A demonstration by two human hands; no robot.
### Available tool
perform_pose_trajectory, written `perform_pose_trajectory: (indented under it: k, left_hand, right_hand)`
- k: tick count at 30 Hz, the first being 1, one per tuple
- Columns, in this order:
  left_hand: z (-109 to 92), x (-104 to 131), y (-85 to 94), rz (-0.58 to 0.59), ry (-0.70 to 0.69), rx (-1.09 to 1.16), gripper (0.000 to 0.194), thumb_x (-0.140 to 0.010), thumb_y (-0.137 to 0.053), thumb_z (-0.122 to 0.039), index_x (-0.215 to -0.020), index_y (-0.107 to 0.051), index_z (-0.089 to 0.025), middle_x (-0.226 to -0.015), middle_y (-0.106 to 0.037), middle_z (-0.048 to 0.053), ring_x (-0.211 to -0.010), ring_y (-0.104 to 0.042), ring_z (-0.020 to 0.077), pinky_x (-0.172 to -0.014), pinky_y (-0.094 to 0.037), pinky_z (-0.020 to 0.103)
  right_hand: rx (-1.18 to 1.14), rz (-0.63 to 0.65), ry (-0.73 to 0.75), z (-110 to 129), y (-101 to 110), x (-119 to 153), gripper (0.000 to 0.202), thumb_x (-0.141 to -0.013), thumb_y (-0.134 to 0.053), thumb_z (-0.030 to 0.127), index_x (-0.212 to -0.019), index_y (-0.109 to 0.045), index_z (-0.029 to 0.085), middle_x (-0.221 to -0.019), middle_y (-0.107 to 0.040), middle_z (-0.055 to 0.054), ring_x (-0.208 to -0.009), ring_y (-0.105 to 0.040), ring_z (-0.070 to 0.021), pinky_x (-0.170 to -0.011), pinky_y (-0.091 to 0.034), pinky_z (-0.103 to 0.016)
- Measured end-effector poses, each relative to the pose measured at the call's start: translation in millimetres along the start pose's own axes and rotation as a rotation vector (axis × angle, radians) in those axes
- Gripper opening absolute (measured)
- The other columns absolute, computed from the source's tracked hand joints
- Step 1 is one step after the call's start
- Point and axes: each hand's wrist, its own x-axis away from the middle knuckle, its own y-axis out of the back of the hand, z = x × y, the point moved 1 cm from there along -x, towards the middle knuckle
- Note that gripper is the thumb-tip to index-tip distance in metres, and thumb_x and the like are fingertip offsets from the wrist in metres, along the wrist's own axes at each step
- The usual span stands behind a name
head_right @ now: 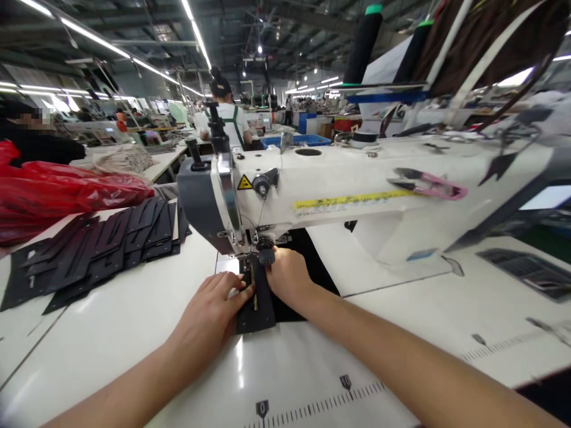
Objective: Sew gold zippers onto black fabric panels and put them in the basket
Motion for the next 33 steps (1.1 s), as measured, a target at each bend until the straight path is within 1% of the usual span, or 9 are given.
perform_pose_trajectory:
  k: [2,4,6,8,13,18,24,29,33]
  left_hand:
    - [-0.7,4.5,0.7,-0.036,0.000,0.024,0.030,-0.080,-0.045,-0.004,-0.107,-0.057,-0.012,-0.095,-0.058,0.011,-0.091,-0.055,0.0239,-0.083,-0.048,0.047]
    - [-1.9,10.5,1.6,-0.081,-0.023,0.051,0.033,-0.079,-0.042,-0.002,-0.108,-0.055,-0.011,-0.102,-0.060,0.012,-0.098,-0.056,0.0231,-0.091,-0.045,0.048]
    - [-4.3,16.2,3.0,-0.126,-0.075,0.063,0.031,-0.081,-0.040,-0.003,-0.105,-0.057,-0.011,-0.105,-0.062,0.011,-0.101,-0.058,0.0214,-0.095,-0.043,0.047]
    - [-7.4,19.6,4.9,-0.160,-0.133,0.047,0.028,-0.084,-0.037,-0.004,-0.101,-0.059,-0.011,-0.103,-0.064,0.010,-0.096,-0.061,0.0195,-0.095,-0.044,0.044]
    - [-13.2,18.2,7.1,-0.171,-0.207,-0.041,0.029,-0.088,-0.035,-0.006,-0.101,-0.060,-0.013,-0.100,-0.066,0.008,-0.093,-0.063,0.0176,-0.095,-0.045,0.041]
    - [-13.3,14.6,5.5,-0.189,-0.211,-0.091,0.031,-0.091,-0.030,-0.009,-0.093,-0.061,-0.011,-0.095,-0.067,0.009,-0.088,-0.064,0.0180,-0.093,-0.047,0.041]
    - [-7.2,8.7,3.0,-0.220,-0.227,-0.125,0.035,-0.094,-0.027,-0.012,-0.089,-0.061,-0.012,-0.092,-0.067,0.008,-0.086,-0.064,0.0174,-0.089,-0.049,0.041]
    - [-0.1,1.5,-0.2,-0.255,-0.205,-0.118,0.037,-0.095,-0.025,-0.014,-0.084,-0.060,-0.012,-0.085,-0.066,0.006,-0.077,-0.065,0.0154,-0.087,-0.049,0.039]
    - [8.5,-1.4,-3.4,-0.219,-0.225,-0.113,0.034,-0.095,-0.025,-0.015,-0.090,-0.059,-0.012,-0.084,-0.066,0.006,-0.077,-0.064,0.0160,-0.085,-0.050,0.039]
  right_hand:
    - [-0.051,-0.051,0.117,3.9,8.2,22.4,0.016,-0.081,-0.049,0.011,-0.088,-0.062,0.013,-0.094,-0.063,-0.011,-0.089,-0.059,-0.0206,-0.076,-0.047,-0.030]
    - [-0.129,-0.133,0.350,8.3,14.3,48.7,0.019,-0.082,-0.050,0.013,-0.096,-0.062,0.014,-0.105,-0.061,-0.011,-0.099,-0.054,-0.0209,-0.085,-0.045,-0.034]
    - [-0.163,-0.205,0.559,11.5,16.0,70.9,0.021,-0.086,-0.046,0.013,-0.101,-0.061,0.012,-0.104,-0.062,-0.012,-0.100,-0.054,-0.0215,-0.087,-0.046,-0.037]
    - [-0.135,-0.246,0.649,13.6,14.2,83.8,0.023,-0.088,-0.043,0.011,-0.099,-0.062,0.008,-0.098,-0.064,-0.013,-0.096,-0.056,-0.0222,-0.083,-0.049,-0.036]
    - [-0.096,-0.328,0.682,17.3,10.3,85.8,0.026,-0.089,-0.039,0.009,-0.091,-0.065,0.004,-0.090,-0.066,-0.012,-0.087,-0.059,-0.0221,-0.076,-0.053,-0.034]
    - [-0.132,-0.366,0.652,17.3,9.5,81.7,0.028,-0.090,-0.037,0.011,-0.088,-0.065,0.006,-0.087,-0.067,-0.010,-0.084,-0.060,-0.0208,-0.073,-0.054,-0.031]
    - [-0.190,-0.346,0.638,15.2,6.1,75.3,0.026,-0.091,-0.039,0.012,-0.093,-0.064,0.009,-0.089,-0.067,-0.009,-0.084,-0.060,-0.0193,-0.074,-0.052,-0.031]
    - [-0.162,-0.371,0.645,13.2,3.7,65.6,0.028,-0.091,-0.036,0.012,-0.084,-0.063,0.010,-0.083,-0.067,-0.007,-0.079,-0.060,-0.0186,-0.072,-0.052,-0.030]
    - [-0.158,-0.371,0.649,11.3,3.3,57.2,0.027,-0.090,-0.036,0.009,-0.081,-0.062,0.010,-0.077,-0.065,-0.005,-0.073,-0.058,-0.0178,-0.067,-0.051,-0.029]
